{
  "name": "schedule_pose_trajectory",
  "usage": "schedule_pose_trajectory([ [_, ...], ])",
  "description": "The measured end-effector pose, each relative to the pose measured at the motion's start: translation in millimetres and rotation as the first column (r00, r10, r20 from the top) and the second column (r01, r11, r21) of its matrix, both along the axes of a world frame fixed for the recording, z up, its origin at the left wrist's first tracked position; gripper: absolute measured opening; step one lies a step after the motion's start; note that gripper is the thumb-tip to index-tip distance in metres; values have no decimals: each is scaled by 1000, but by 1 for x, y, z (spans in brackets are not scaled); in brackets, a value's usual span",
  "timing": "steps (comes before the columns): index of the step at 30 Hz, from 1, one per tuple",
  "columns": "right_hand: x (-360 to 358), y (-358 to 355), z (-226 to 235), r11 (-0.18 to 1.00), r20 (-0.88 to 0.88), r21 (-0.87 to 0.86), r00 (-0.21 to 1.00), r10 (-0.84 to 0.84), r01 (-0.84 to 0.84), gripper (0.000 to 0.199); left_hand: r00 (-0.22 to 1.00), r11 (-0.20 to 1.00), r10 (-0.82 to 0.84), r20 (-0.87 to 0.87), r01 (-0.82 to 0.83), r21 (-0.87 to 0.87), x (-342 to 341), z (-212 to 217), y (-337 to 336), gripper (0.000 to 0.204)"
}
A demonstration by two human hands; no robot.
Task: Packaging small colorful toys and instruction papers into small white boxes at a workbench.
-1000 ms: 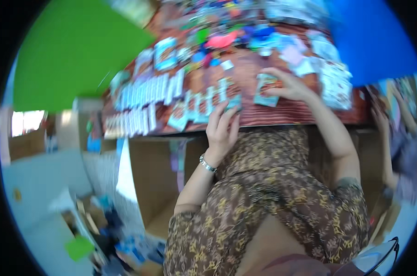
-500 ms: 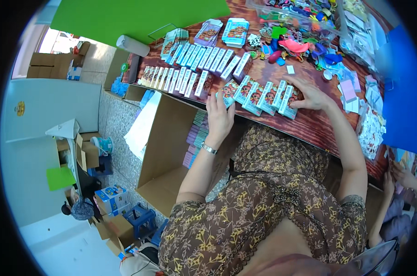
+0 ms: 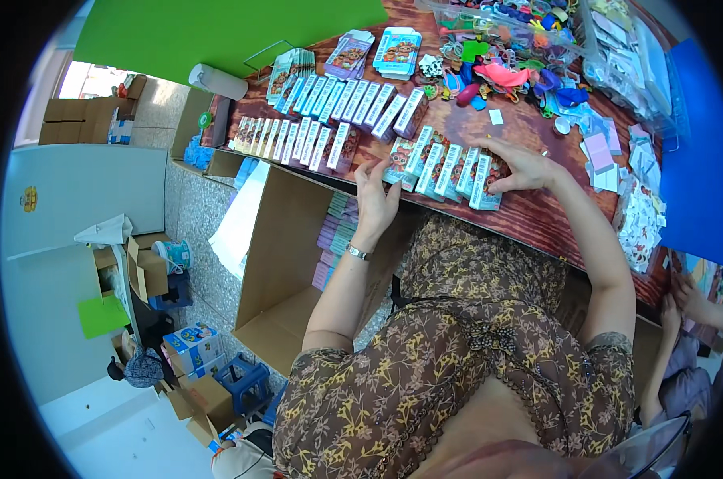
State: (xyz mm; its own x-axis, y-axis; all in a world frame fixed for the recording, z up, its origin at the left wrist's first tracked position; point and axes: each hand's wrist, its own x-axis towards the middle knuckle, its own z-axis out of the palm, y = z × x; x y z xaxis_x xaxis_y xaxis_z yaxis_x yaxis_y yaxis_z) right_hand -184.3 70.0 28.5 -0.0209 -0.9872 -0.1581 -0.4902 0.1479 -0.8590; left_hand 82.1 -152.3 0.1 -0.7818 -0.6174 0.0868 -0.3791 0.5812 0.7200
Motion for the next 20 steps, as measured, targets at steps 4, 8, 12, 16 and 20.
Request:
schedule_pose_trajectory([
  [4,0,1,3,1000,-1,2,1000,1,-1,98,990,989,-143,-14,143,-44,-3,-3,-5,44],
  [8,2,10,6,1000,-22,16,1000,-17,17,101,990,992,-67,-127,79,94,-10,-6,3,42],
  [12,2,23,0,998,145,44,988,-43,37,105,945,877,-68,-321,210,433,-22,-2,18,42],
  [16,9,21,-22,971,-142,-237,989,-37,3,109,960,911,-164,-227,236,339,-29,0,24,56],
  [20,11,39,-4,986,-258,-137,957,-131,98,107,925,920,-354,-140,371,122,-35,0,22,73],
])
